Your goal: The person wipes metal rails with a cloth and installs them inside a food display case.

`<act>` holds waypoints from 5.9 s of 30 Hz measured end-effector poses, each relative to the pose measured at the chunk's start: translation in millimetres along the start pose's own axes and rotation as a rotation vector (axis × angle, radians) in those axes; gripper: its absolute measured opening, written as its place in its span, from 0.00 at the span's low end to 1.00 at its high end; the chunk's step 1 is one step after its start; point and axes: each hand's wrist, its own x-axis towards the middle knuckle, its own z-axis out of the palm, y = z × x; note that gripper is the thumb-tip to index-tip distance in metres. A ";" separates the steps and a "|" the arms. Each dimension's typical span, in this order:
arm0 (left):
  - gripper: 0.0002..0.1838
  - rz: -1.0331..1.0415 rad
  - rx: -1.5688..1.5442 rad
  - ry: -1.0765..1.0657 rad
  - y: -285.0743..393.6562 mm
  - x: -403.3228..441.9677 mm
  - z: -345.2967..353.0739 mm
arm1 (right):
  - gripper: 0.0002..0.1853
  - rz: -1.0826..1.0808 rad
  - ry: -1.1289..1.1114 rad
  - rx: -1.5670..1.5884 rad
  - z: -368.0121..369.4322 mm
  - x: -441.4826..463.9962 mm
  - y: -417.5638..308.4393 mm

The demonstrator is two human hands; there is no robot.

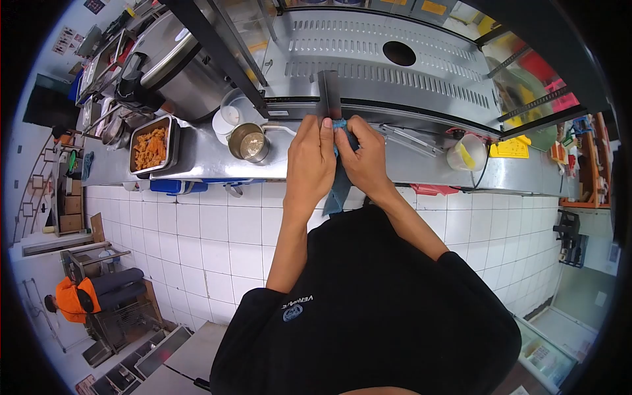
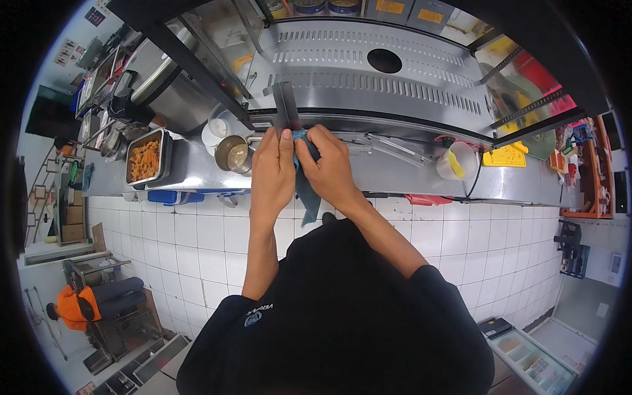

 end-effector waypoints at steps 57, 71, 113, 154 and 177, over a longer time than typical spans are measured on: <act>0.18 -0.070 -1.374 0.828 -35.6 16.4 -25.0 | 0.11 0.172 0.168 0.074 -25.9 21.6 77.1; 0.30 -0.557 -0.723 0.290 -75.4 28.7 60.0 | 0.13 0.433 -0.887 0.264 25.4 77.7 109.9; 0.24 -1.338 0.040 0.337 -245.9 -427.6 195.4 | 0.14 0.659 -0.519 0.431 214.5 255.5 225.9; 0.31 -0.629 -0.942 -0.461 -82.4 78.4 74.0 | 0.09 0.176 -1.237 -0.129 -110.6 155.4 137.7; 0.09 -0.636 -1.096 -0.491 -19.5 64.8 240.8 | 0.12 0.630 0.056 0.114 -180.2 -51.9 153.7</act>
